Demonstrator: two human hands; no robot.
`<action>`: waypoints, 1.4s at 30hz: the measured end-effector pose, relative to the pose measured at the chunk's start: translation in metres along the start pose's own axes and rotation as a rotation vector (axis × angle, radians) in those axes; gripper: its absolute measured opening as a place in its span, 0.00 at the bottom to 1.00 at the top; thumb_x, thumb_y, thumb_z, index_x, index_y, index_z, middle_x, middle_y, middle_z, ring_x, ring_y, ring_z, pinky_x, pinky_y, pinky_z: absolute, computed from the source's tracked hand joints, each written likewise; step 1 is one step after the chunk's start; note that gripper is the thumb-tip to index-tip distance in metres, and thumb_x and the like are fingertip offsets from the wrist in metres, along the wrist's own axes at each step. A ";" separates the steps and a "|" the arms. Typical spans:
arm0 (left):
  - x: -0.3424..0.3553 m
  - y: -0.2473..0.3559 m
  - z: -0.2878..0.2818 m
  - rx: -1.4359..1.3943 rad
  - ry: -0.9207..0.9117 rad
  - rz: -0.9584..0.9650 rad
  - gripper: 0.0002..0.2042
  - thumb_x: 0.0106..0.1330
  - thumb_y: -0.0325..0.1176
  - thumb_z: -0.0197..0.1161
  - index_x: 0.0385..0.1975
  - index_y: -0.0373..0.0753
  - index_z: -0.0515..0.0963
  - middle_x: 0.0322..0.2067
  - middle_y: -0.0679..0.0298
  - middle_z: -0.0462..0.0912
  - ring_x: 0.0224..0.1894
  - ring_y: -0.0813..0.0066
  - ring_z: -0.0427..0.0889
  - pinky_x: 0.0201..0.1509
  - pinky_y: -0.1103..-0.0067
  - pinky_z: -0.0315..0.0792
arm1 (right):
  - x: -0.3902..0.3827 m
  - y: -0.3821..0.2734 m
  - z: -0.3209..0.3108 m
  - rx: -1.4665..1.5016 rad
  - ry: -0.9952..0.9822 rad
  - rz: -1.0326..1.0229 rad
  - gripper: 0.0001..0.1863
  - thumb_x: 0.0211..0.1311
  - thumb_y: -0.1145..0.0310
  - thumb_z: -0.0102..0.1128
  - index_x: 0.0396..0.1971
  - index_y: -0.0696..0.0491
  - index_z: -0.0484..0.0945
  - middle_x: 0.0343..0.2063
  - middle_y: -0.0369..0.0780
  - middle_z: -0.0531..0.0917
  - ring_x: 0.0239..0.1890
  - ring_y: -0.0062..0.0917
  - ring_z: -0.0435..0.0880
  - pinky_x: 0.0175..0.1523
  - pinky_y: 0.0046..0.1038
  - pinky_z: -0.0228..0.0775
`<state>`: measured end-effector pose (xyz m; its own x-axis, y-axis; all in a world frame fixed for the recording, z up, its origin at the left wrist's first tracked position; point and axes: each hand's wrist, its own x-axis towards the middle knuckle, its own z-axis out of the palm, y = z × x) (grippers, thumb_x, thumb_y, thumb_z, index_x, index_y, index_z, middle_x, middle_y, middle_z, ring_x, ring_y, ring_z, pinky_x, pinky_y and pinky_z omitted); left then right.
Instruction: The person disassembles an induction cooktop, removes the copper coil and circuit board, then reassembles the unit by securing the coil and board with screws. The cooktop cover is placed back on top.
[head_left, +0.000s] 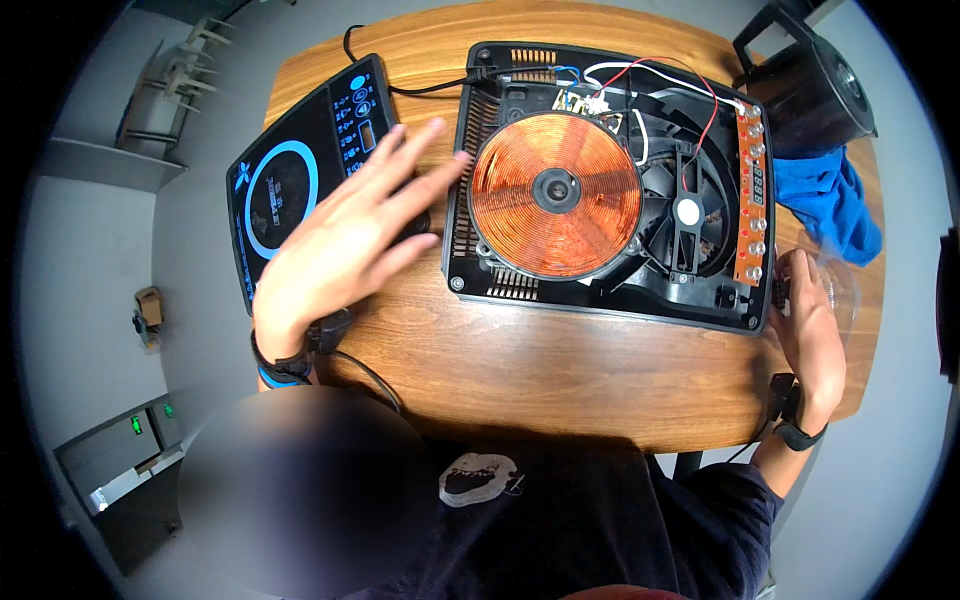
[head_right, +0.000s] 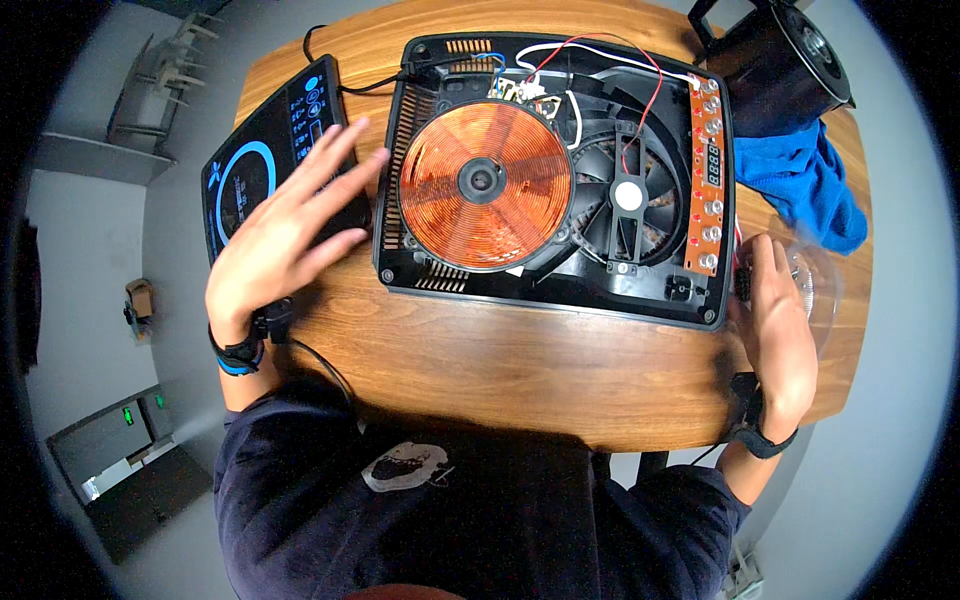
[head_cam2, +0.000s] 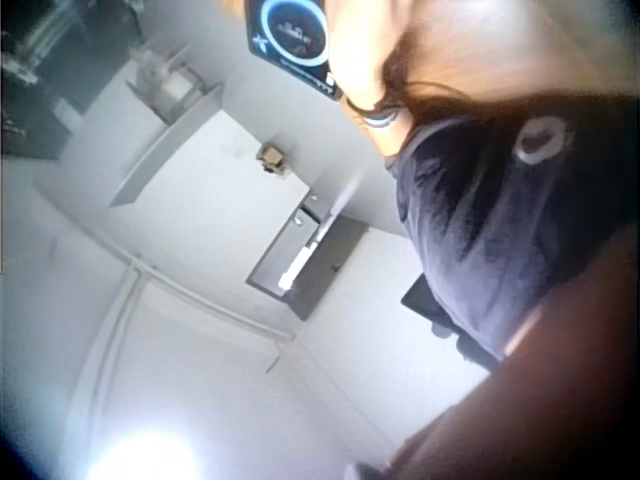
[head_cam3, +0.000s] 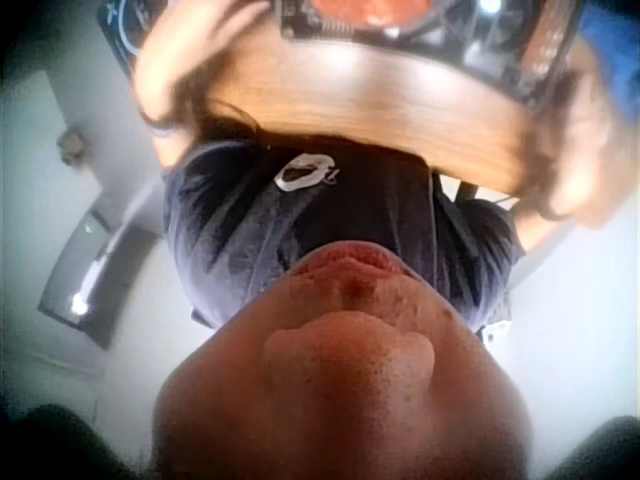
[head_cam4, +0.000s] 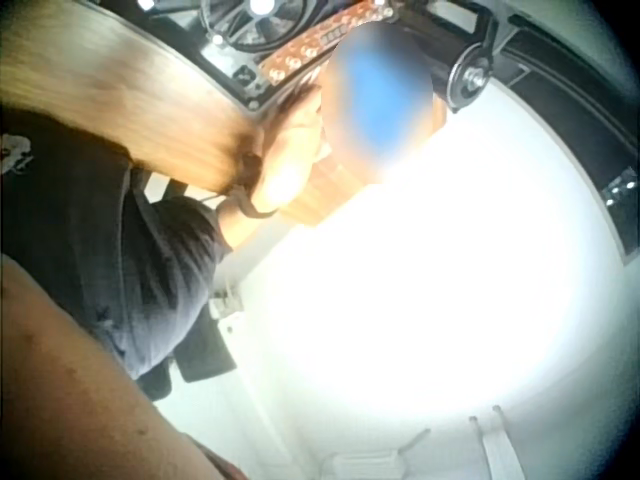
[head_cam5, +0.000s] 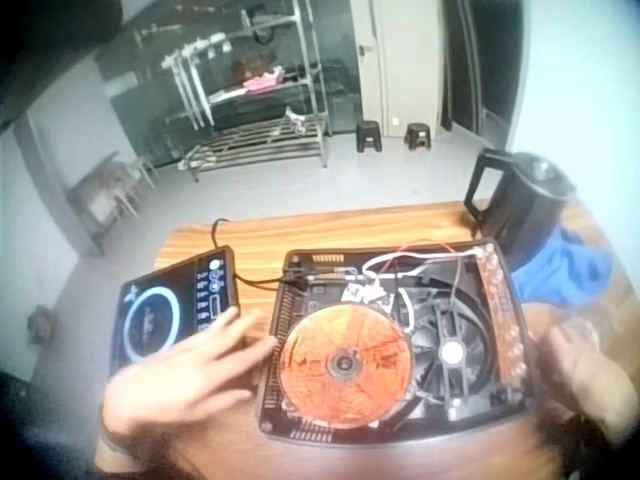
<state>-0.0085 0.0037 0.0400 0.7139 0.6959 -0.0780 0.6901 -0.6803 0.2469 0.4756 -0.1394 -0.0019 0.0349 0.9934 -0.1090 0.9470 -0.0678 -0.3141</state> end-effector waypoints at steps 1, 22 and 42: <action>-0.007 -0.006 -0.001 0.002 -0.003 -0.063 0.43 0.69 0.29 0.76 0.86 0.49 0.66 0.89 0.53 0.55 0.88 0.43 0.58 0.87 0.54 0.65 | 0.001 0.001 -0.002 0.016 -0.010 -0.002 0.23 0.65 0.86 0.67 0.59 0.60 0.73 0.53 0.54 0.80 0.56 0.59 0.82 0.57 0.52 0.76; -0.075 -0.053 0.005 -0.106 -0.185 -0.318 0.46 0.71 0.35 0.76 0.88 0.56 0.61 0.90 0.53 0.51 0.88 0.35 0.53 0.89 0.51 0.63 | 0.099 -0.166 -0.024 0.133 -0.054 -0.604 0.11 0.75 0.70 0.71 0.50 0.56 0.81 0.45 0.48 0.86 0.49 0.50 0.89 0.52 0.44 0.83; -0.114 -0.049 -0.008 -0.098 -0.307 -0.328 0.36 0.78 0.46 0.70 0.84 0.48 0.67 0.85 0.41 0.60 0.82 0.31 0.67 0.82 0.52 0.72 | 0.284 -0.211 0.036 0.103 0.045 -0.856 0.11 0.68 0.76 0.75 0.48 0.61 0.87 0.41 0.52 0.91 0.46 0.50 0.92 0.51 0.43 0.85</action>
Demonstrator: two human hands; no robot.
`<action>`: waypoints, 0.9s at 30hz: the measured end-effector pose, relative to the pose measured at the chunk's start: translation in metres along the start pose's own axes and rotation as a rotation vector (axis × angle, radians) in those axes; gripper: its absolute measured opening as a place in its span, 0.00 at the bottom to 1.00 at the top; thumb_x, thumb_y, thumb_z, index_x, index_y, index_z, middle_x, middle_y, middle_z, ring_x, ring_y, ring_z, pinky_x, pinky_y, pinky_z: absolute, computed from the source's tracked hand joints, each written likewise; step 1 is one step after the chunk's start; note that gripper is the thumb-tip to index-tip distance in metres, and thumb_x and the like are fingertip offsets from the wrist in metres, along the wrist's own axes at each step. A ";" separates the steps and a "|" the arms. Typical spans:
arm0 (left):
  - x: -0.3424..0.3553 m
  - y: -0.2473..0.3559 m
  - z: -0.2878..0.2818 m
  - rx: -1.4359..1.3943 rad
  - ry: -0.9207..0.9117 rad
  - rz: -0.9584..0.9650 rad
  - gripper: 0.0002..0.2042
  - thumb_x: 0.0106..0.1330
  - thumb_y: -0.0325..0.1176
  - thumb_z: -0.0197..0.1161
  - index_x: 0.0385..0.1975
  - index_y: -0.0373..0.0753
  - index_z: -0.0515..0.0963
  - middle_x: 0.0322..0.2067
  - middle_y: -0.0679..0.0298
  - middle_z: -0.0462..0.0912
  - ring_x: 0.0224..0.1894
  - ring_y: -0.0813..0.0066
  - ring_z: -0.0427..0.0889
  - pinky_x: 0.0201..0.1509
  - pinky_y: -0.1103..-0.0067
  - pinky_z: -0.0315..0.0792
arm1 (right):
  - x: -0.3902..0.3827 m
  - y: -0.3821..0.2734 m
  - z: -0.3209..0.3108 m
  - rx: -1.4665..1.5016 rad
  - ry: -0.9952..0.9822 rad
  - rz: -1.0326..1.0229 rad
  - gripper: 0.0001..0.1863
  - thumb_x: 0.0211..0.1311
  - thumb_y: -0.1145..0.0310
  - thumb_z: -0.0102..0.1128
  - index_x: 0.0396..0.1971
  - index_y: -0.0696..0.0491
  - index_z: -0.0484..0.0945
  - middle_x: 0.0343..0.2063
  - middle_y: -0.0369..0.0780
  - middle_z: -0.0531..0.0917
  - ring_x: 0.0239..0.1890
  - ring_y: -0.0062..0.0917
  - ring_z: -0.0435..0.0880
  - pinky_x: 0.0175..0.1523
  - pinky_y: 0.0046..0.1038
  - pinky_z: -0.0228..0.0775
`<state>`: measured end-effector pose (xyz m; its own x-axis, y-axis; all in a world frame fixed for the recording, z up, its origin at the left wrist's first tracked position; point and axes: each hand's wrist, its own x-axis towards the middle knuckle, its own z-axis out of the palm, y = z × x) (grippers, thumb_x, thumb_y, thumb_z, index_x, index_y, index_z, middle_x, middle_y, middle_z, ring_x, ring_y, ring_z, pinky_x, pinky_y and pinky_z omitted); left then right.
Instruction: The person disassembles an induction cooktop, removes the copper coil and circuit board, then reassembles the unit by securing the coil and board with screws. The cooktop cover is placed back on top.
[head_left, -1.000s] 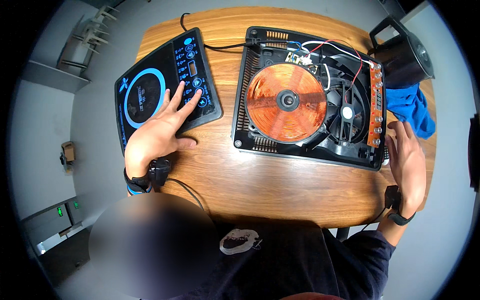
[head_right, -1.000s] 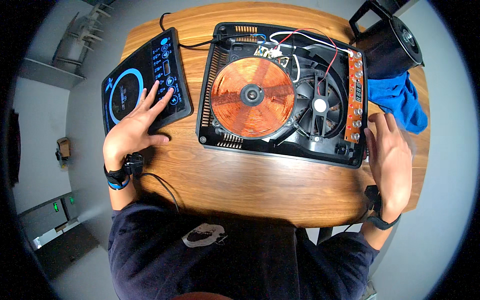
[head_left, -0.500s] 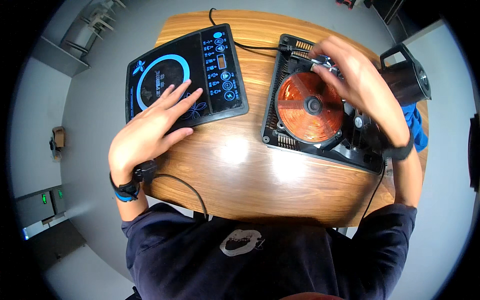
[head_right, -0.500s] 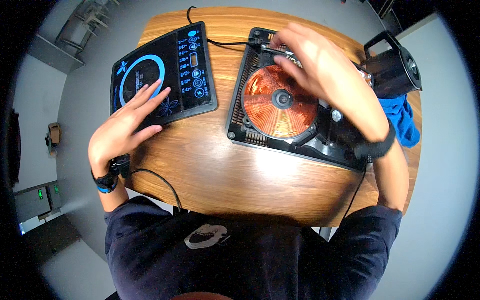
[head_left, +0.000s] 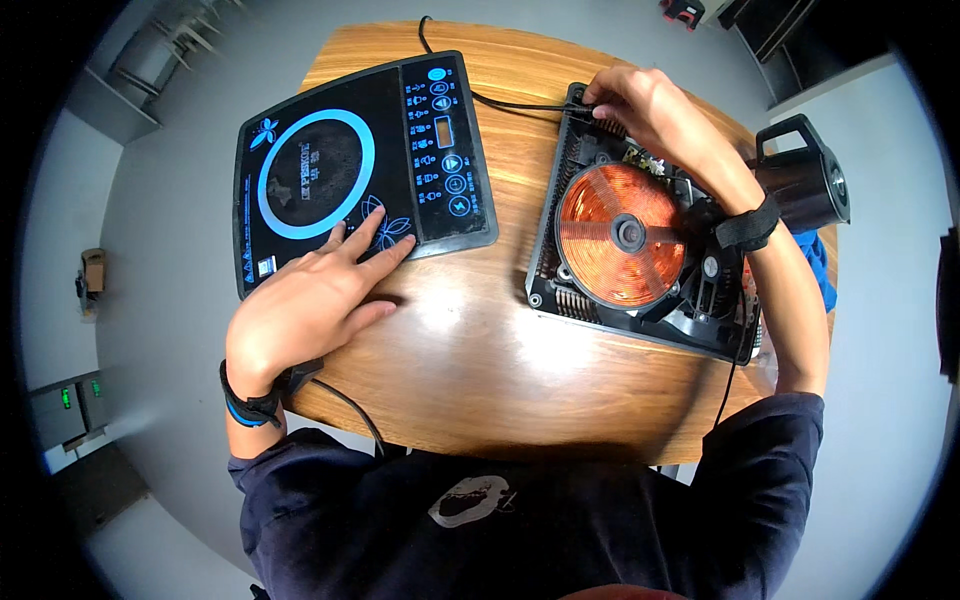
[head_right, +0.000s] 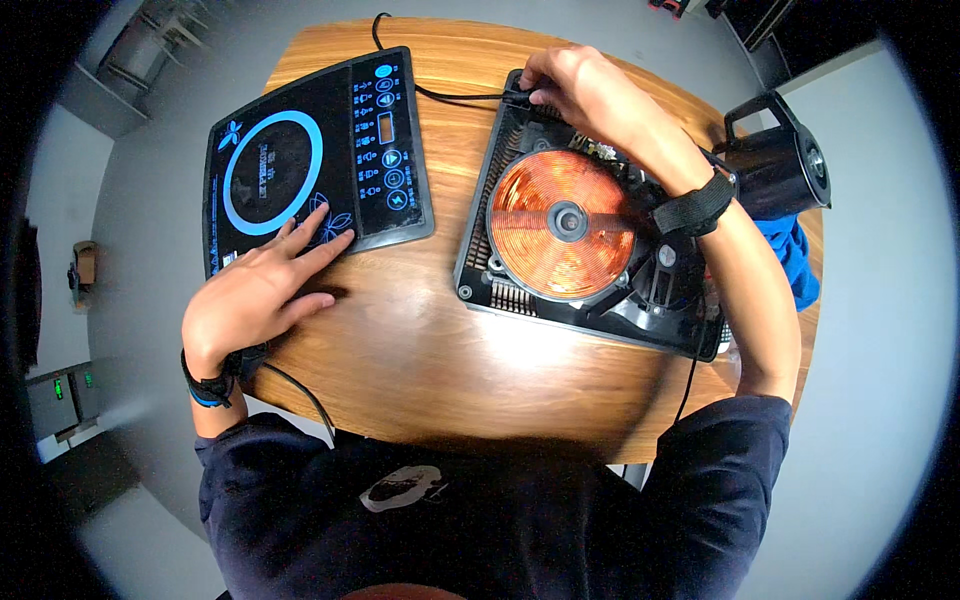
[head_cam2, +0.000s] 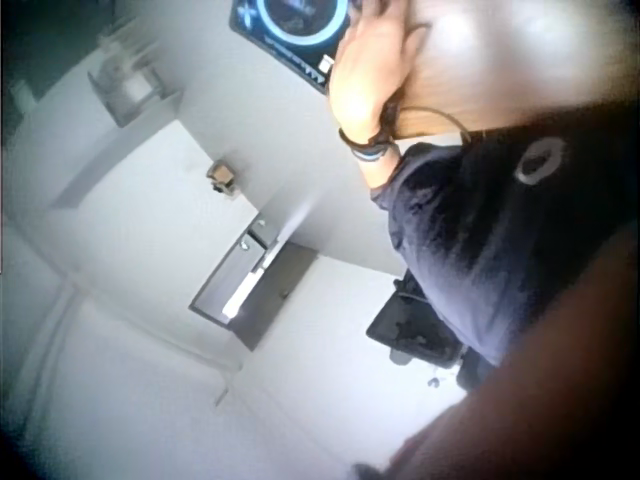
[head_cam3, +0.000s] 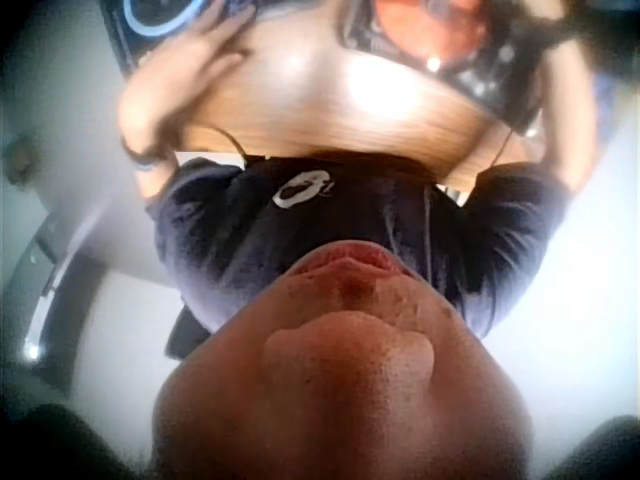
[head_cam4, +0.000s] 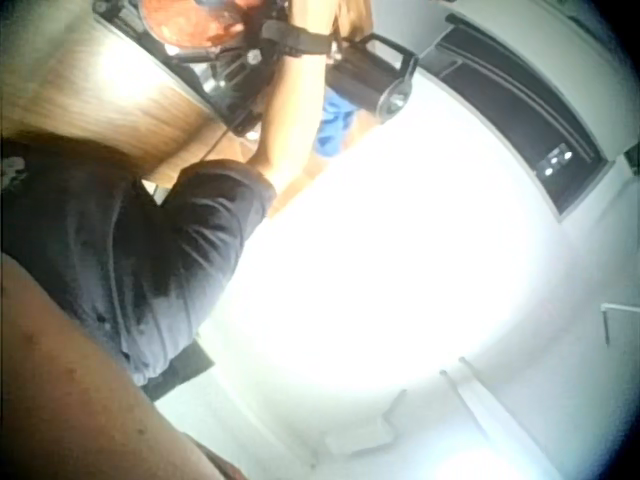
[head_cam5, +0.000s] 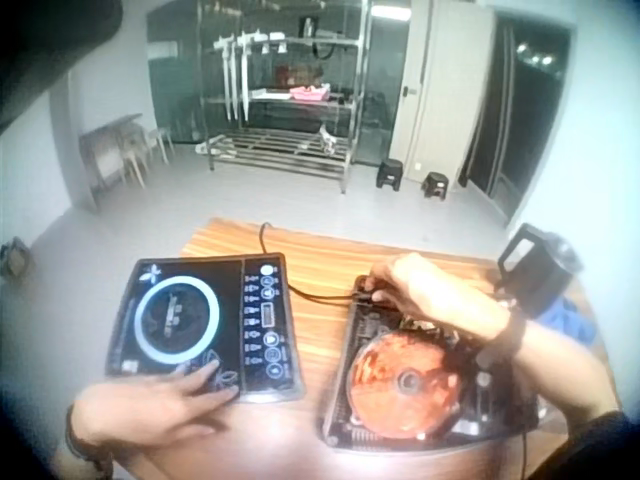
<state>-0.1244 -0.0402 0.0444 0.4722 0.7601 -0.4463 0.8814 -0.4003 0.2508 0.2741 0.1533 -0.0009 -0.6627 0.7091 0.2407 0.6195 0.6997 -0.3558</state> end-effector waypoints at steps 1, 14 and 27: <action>0.003 0.002 0.000 0.031 -0.008 -0.001 0.36 0.78 0.48 0.69 0.84 0.48 0.68 0.84 0.39 0.61 0.80 0.30 0.69 0.80 0.52 0.74 | 0.000 0.001 0.001 -0.004 -0.022 -0.004 0.11 0.70 0.76 0.75 0.49 0.62 0.87 0.42 0.51 0.92 0.46 0.48 0.93 0.51 0.42 0.85; 0.014 0.006 0.003 0.138 -0.002 0.017 0.34 0.79 0.51 0.69 0.81 0.45 0.72 0.81 0.35 0.66 0.71 0.29 0.80 0.73 0.53 0.81 | -0.001 0.003 0.004 0.010 0.013 -0.087 0.11 0.73 0.73 0.73 0.49 0.61 0.86 0.45 0.48 0.91 0.47 0.43 0.92 0.53 0.40 0.85; 0.020 0.016 0.004 0.227 0.007 0.008 0.32 0.78 0.49 0.70 0.78 0.44 0.77 0.79 0.32 0.68 0.68 0.33 0.84 0.71 0.56 0.82 | -0.001 -0.004 0.015 0.094 0.091 -0.081 0.10 0.68 0.75 0.75 0.44 0.61 0.84 0.39 0.52 0.89 0.47 0.52 0.89 0.53 0.47 0.81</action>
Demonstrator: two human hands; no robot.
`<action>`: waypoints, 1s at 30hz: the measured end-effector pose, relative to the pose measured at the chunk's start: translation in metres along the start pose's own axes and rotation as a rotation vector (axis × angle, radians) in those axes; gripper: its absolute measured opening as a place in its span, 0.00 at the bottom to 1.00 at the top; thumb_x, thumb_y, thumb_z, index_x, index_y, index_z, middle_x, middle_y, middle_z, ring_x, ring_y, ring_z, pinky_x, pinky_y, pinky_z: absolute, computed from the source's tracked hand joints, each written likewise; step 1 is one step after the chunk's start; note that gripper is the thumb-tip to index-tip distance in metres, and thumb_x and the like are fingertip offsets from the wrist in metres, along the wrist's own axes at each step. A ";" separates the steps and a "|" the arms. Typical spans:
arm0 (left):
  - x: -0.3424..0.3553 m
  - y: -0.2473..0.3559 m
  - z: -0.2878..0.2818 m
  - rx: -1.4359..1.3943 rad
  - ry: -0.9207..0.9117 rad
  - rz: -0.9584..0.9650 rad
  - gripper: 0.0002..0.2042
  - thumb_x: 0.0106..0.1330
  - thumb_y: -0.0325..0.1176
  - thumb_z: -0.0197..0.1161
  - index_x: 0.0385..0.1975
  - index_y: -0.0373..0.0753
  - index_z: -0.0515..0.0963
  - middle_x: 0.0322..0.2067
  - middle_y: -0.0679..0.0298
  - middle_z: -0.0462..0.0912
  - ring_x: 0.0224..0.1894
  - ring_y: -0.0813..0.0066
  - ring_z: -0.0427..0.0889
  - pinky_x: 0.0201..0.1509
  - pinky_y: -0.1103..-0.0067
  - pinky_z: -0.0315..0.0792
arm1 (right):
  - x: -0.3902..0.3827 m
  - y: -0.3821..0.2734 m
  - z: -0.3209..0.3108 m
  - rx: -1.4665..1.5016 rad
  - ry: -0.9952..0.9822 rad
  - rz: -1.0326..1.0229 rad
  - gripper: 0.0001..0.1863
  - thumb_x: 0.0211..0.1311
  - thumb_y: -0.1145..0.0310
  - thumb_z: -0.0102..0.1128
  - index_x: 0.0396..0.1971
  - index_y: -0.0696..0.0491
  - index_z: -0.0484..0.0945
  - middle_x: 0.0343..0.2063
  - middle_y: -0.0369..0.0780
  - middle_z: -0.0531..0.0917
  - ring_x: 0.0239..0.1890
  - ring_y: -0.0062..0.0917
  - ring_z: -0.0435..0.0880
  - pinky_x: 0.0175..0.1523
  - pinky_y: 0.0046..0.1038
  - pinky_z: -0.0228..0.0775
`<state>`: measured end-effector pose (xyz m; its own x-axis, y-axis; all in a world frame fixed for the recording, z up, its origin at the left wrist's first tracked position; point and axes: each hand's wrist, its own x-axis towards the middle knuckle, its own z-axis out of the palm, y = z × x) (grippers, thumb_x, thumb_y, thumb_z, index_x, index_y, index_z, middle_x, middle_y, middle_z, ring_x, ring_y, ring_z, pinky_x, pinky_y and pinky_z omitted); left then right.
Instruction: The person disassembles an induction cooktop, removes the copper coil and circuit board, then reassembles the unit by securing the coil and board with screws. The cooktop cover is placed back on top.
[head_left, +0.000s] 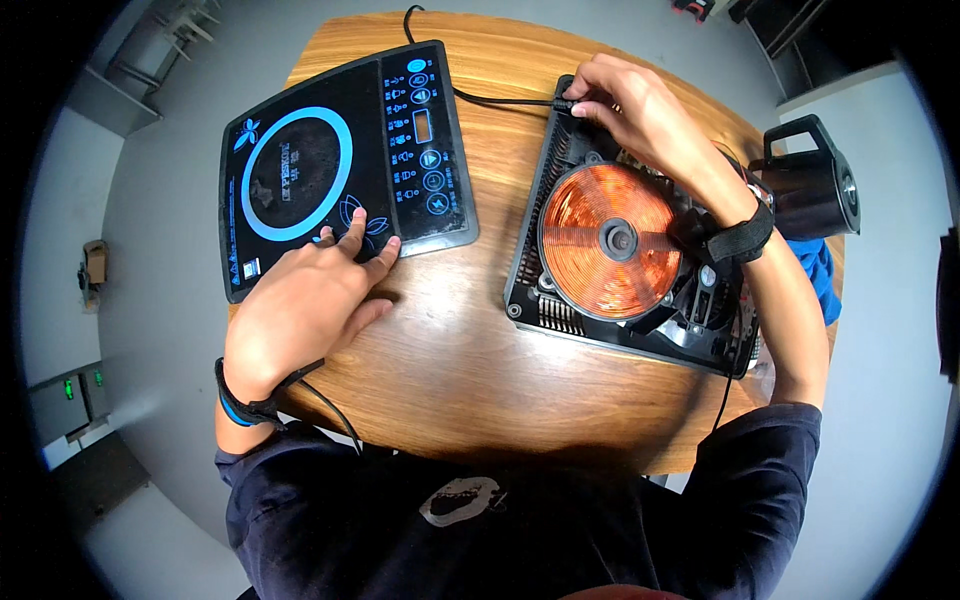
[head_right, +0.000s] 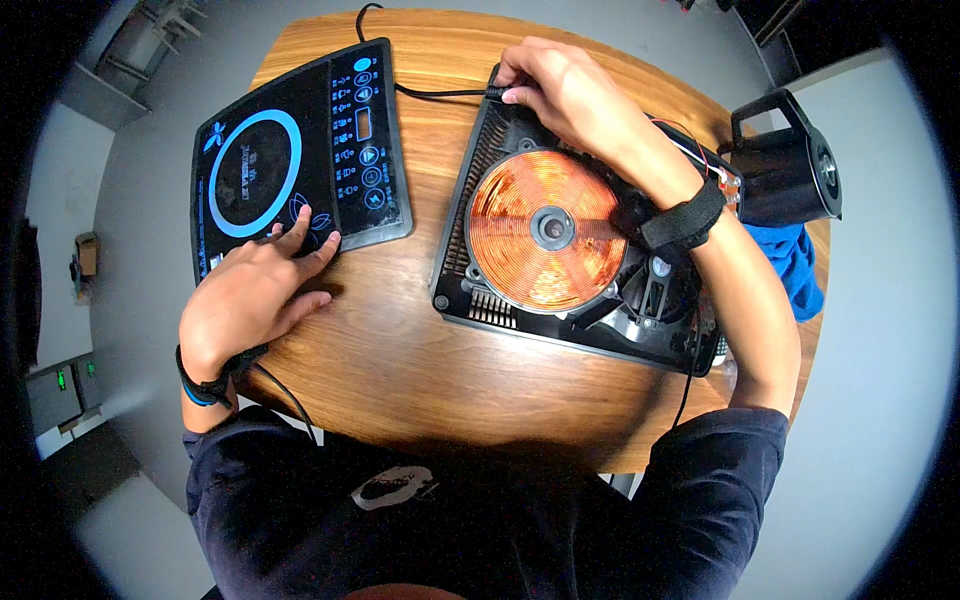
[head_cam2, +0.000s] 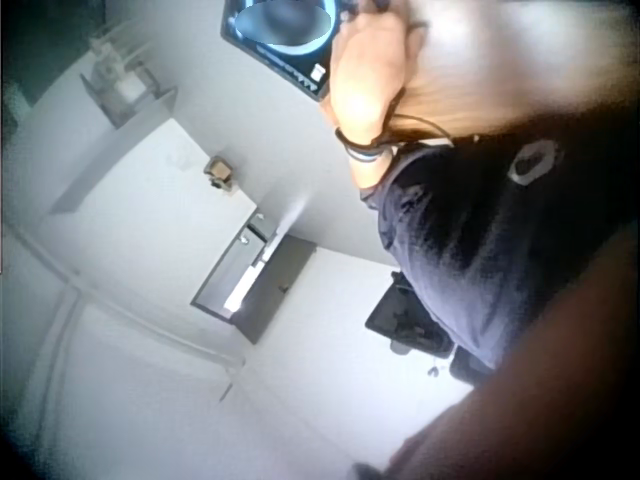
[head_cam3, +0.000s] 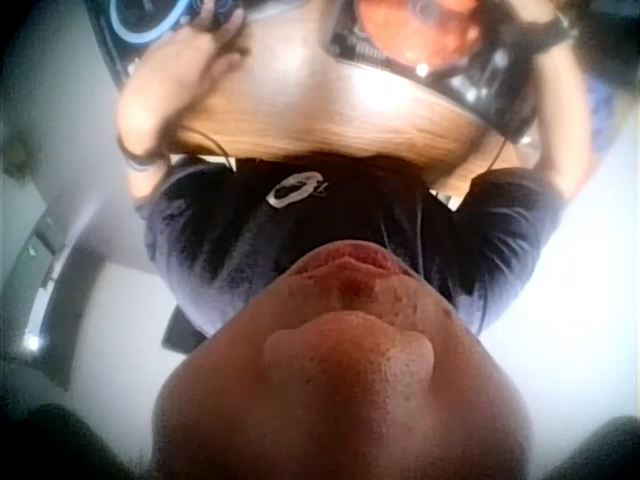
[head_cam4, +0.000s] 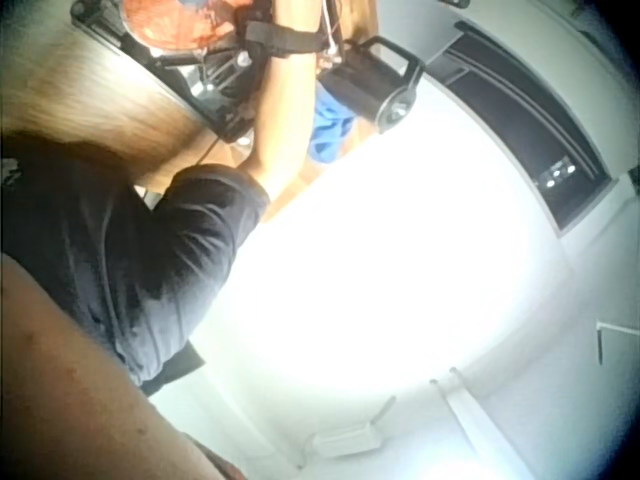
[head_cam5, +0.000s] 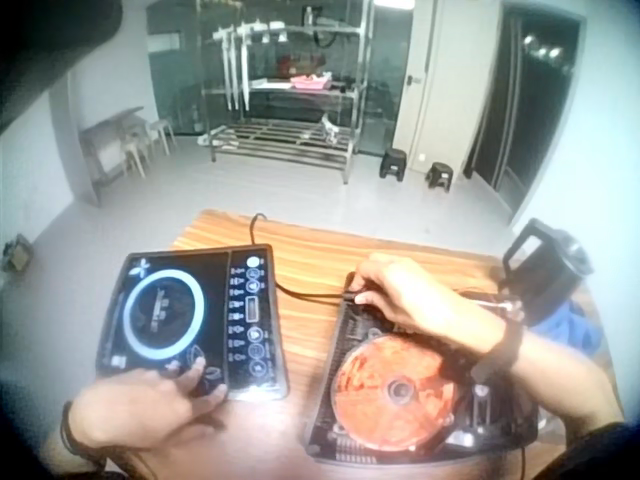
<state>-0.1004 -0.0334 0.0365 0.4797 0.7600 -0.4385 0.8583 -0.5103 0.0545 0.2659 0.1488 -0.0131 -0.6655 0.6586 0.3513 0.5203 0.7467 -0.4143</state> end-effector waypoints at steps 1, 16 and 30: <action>0.000 -0.001 0.001 0.002 0.002 0.001 0.32 0.77 0.49 0.70 0.78 0.43 0.77 0.78 0.32 0.69 0.67 0.33 0.85 0.71 0.56 0.82 | 0.001 0.000 0.000 -0.004 0.000 -0.002 0.10 0.68 0.75 0.75 0.44 0.61 0.84 0.39 0.52 0.89 0.46 0.52 0.89 0.52 0.47 0.81; 0.001 0.004 0.001 0.011 0.081 0.030 0.28 0.79 0.46 0.69 0.73 0.36 0.80 0.73 0.28 0.75 0.59 0.33 0.90 0.71 0.59 0.82 | -0.007 0.001 0.003 -0.038 -0.011 0.081 0.08 0.71 0.76 0.72 0.44 0.62 0.86 0.38 0.52 0.88 0.50 0.53 0.90 0.53 0.46 0.82; -0.002 0.004 -0.001 0.031 0.032 -0.006 0.31 0.76 0.48 0.71 0.76 0.42 0.79 0.76 0.32 0.73 0.64 0.35 0.87 0.68 0.57 0.83 | -0.035 -0.008 -0.015 -0.308 -0.209 0.014 0.21 0.73 0.81 0.63 0.63 0.58 0.86 0.53 0.48 0.84 0.58 0.50 0.84 0.64 0.46 0.78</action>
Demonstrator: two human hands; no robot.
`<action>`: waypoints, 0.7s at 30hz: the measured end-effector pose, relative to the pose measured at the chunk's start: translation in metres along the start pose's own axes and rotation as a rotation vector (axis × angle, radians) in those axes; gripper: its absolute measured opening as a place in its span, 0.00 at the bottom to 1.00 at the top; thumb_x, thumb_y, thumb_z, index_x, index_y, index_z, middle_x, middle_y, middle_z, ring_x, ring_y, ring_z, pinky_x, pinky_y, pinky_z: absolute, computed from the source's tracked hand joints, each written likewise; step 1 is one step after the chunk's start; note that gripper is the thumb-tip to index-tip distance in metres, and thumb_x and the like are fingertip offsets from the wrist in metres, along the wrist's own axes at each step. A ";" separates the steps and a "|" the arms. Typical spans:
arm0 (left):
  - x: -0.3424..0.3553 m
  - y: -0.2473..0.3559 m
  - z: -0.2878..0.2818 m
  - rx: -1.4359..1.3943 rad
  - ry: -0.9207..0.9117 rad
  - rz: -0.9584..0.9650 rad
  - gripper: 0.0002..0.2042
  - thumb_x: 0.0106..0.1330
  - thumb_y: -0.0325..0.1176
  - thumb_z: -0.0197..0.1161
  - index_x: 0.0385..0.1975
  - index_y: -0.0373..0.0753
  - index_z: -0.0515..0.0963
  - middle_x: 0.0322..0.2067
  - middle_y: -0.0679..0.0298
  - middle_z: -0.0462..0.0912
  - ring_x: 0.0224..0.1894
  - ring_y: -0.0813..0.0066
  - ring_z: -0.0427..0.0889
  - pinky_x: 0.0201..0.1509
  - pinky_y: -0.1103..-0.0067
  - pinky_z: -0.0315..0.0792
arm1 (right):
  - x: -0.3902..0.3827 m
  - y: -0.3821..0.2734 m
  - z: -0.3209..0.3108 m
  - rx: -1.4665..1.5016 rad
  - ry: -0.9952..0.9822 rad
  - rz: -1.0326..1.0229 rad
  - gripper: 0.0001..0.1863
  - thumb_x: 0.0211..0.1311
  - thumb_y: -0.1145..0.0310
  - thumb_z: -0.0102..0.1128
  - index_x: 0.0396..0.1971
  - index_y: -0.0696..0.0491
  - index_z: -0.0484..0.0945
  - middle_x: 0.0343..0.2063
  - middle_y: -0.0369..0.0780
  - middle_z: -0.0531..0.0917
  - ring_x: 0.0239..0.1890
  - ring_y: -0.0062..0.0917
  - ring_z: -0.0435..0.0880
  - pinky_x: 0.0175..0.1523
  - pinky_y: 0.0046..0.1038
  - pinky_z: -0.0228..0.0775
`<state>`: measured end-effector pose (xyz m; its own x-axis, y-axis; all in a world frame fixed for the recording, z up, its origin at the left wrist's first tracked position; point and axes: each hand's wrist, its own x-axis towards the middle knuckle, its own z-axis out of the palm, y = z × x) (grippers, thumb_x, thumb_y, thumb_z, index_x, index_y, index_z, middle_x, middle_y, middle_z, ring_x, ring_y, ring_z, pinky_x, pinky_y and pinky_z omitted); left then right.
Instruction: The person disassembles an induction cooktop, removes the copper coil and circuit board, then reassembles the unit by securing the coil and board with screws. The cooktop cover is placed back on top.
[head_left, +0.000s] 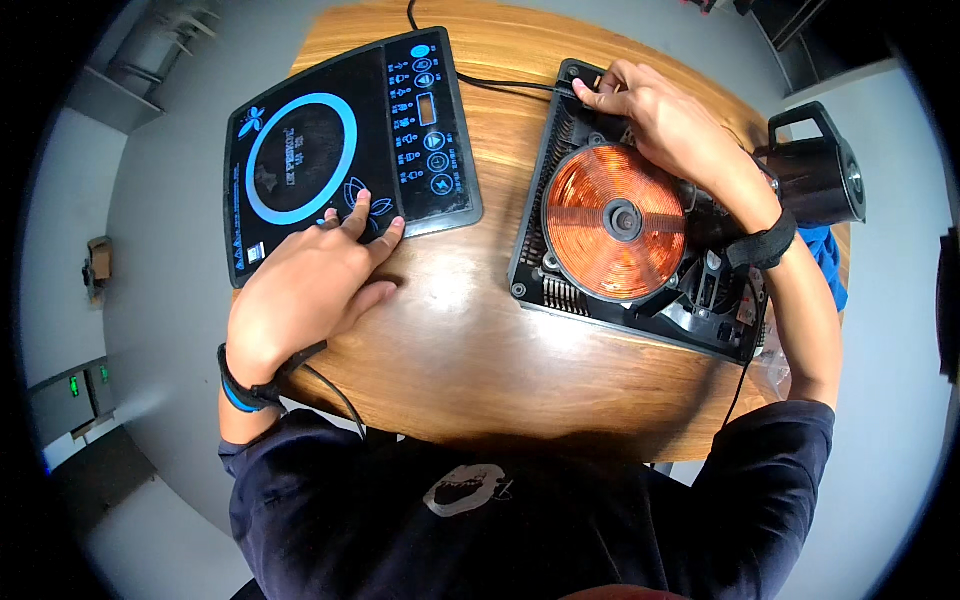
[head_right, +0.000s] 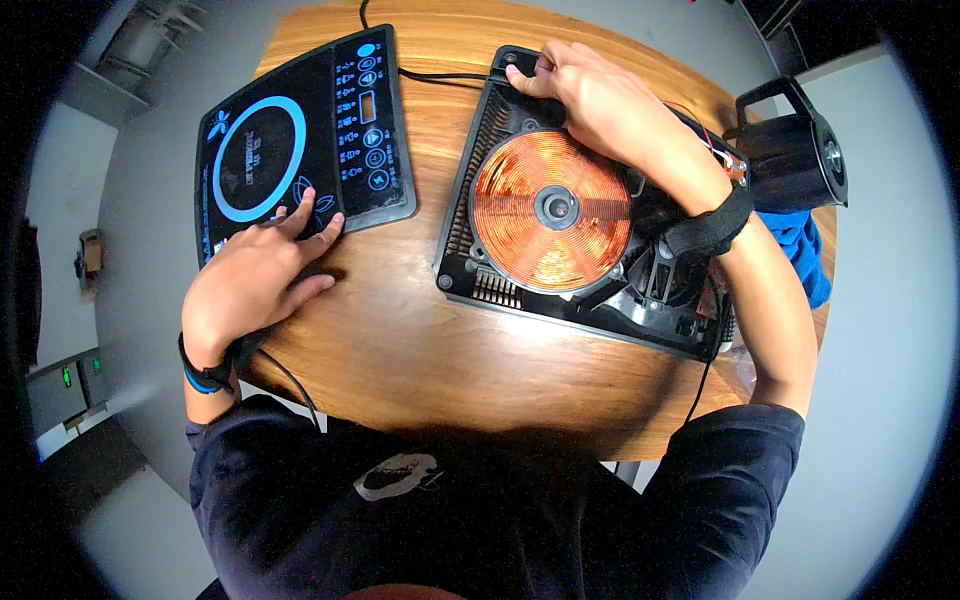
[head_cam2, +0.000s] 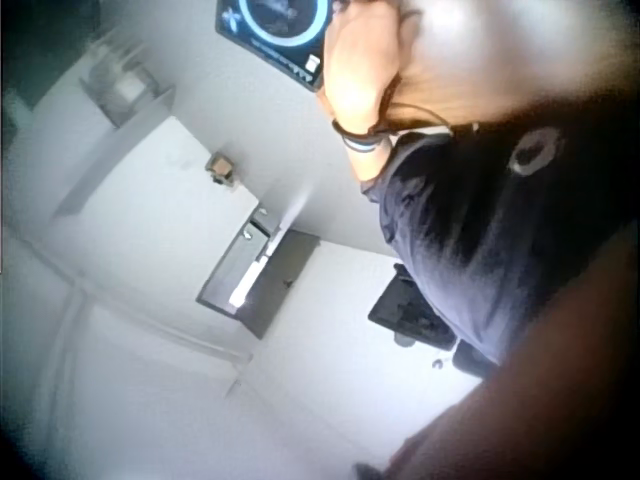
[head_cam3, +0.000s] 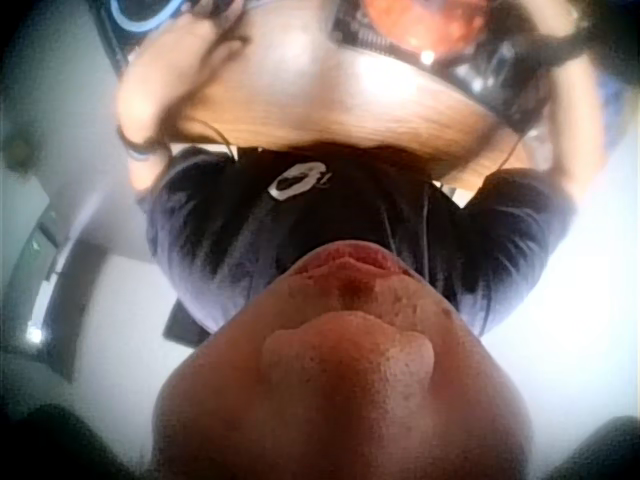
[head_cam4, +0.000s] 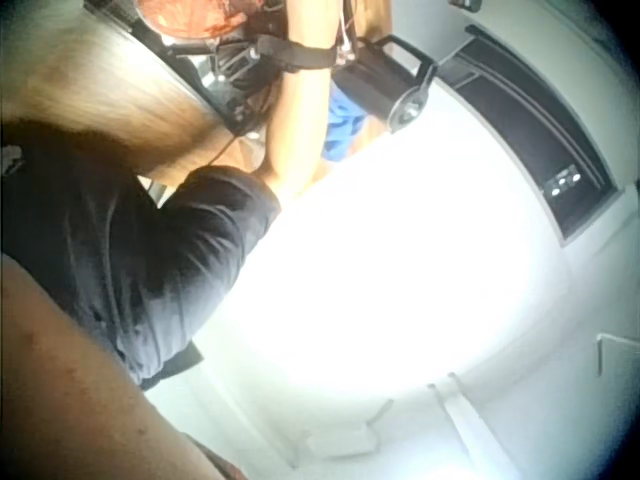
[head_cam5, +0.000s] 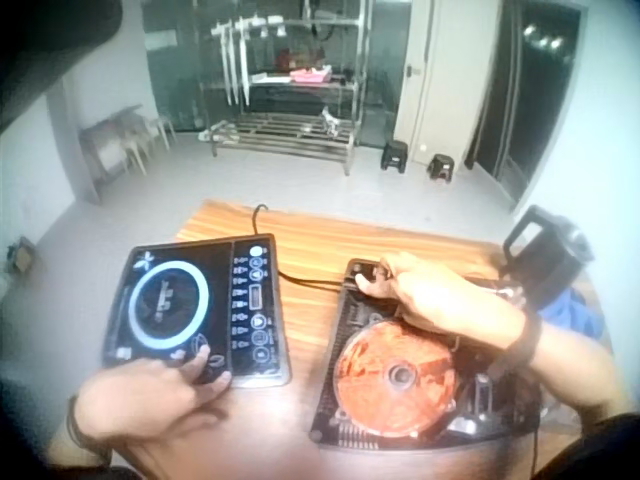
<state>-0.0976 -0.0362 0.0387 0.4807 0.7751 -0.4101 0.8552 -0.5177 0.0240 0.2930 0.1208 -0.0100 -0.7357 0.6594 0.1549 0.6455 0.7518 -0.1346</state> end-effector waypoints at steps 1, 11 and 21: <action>0.000 -0.002 -0.001 -0.036 0.012 -0.002 0.31 0.77 0.47 0.71 0.76 0.42 0.79 0.76 0.34 0.73 0.65 0.36 0.87 0.70 0.57 0.83 | -0.005 0.001 -0.001 0.001 -0.020 0.006 0.22 0.74 0.81 0.63 0.65 0.58 0.85 0.54 0.49 0.84 0.60 0.50 0.84 0.66 0.46 0.78; -0.025 -0.065 0.027 -0.168 0.339 -0.298 0.37 0.79 0.43 0.70 0.86 0.50 0.66 0.84 0.39 0.61 0.83 0.43 0.68 0.84 0.58 0.68 | 0.040 -0.074 0.008 0.535 -0.058 0.116 0.39 0.83 0.55 0.63 0.83 0.60 0.64 0.74 0.62 0.75 0.77 0.53 0.77 0.80 0.44 0.71; -0.042 -0.128 0.062 -0.440 0.315 -0.680 0.44 0.82 0.58 0.64 0.85 0.29 0.62 0.72 0.29 0.77 0.76 0.38 0.78 0.82 0.61 0.71 | 0.118 -0.114 0.041 0.921 -0.362 0.484 0.51 0.79 0.58 0.70 0.86 0.67 0.49 0.73 0.59 0.79 0.76 0.44 0.80 0.82 0.37 0.69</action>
<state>-0.2398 -0.0250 -0.0040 -0.1860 0.9632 -0.1938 0.9424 0.2307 0.2422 0.1238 0.1131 -0.0162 -0.5596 0.7328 -0.3870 0.5925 0.0273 -0.8051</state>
